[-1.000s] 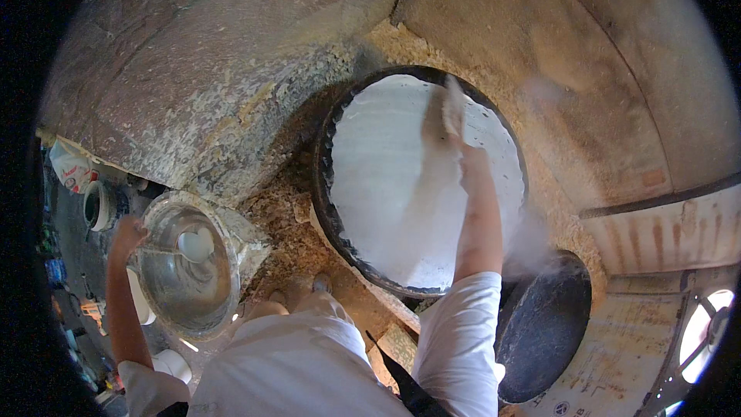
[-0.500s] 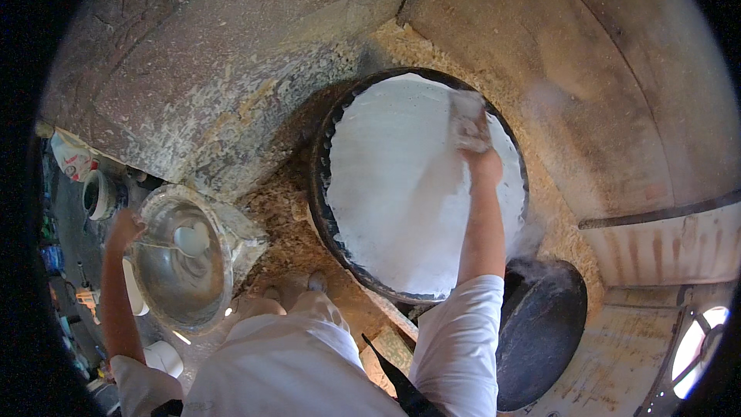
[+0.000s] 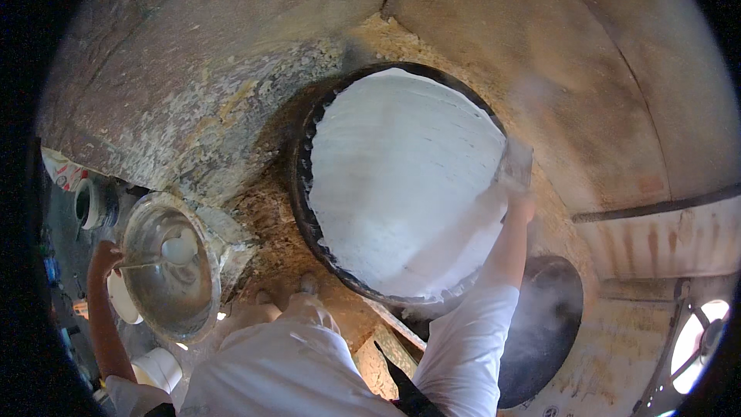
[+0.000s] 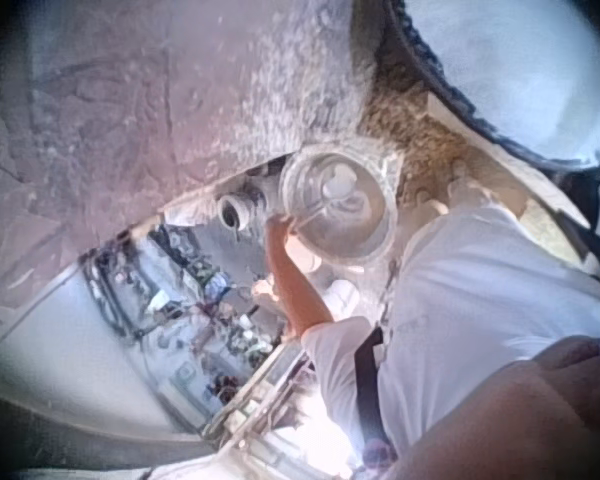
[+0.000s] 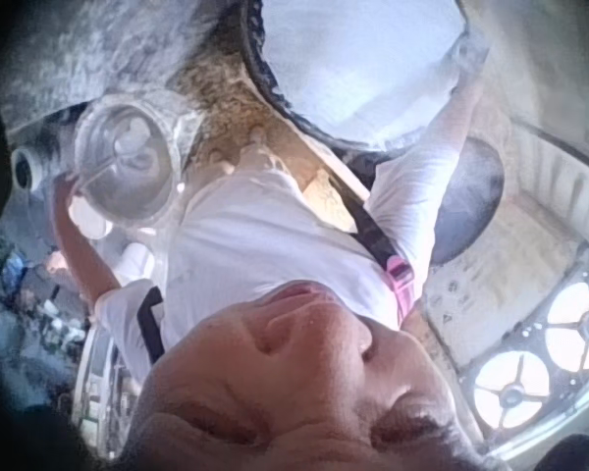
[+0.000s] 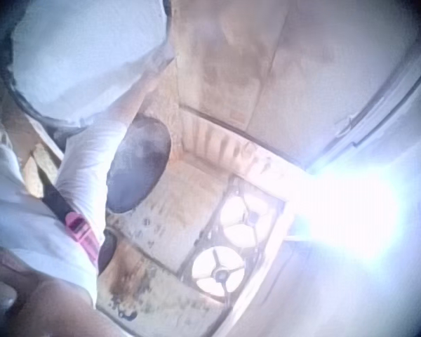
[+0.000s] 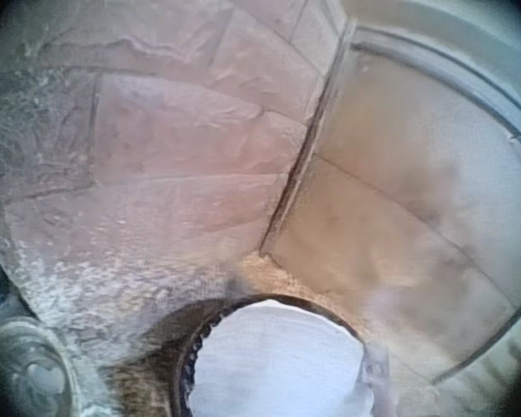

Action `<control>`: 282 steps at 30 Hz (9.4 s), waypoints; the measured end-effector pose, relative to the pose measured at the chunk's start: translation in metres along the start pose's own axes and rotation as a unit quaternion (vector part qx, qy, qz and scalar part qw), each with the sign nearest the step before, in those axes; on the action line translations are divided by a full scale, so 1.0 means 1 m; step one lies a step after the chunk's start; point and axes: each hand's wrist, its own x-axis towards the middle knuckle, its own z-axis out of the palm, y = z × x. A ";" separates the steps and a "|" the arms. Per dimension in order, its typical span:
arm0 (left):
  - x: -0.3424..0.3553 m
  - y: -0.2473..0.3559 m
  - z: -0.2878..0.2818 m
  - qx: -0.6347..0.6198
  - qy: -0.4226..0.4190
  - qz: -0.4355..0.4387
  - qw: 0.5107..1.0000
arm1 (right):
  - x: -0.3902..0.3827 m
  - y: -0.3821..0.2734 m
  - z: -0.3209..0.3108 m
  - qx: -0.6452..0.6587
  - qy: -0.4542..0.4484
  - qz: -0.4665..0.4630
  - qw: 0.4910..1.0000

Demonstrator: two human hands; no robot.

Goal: The person mixes a white paste in a bucket using a power drill with a mixing attachment. They then scoop the paste with a ladle and spread it onto the bottom surfaces of large black basins using a trowel. The person also wipes the basins with a blue sponge and covers a large round object with a plastic sheet.

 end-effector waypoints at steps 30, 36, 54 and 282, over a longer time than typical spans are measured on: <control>-0.068 -0.189 0.056 -0.290 -0.323 -0.105 0.895 | -0.606 0.021 0.223 -0.273 -0.259 -0.435 0.818; -0.084 -0.248 0.120 -0.608 -0.451 -0.149 0.636 | -0.631 0.092 0.208 -0.215 -0.130 -0.419 0.872; -0.163 -0.341 0.143 -0.125 0.134 0.173 0.968 | -0.760 0.013 0.089 -0.216 -0.231 -0.404 0.859; -0.223 -0.037 0.333 0.179 -0.658 0.211 0.700 | -0.956 0.437 -0.028 0.323 0.261 0.554 0.722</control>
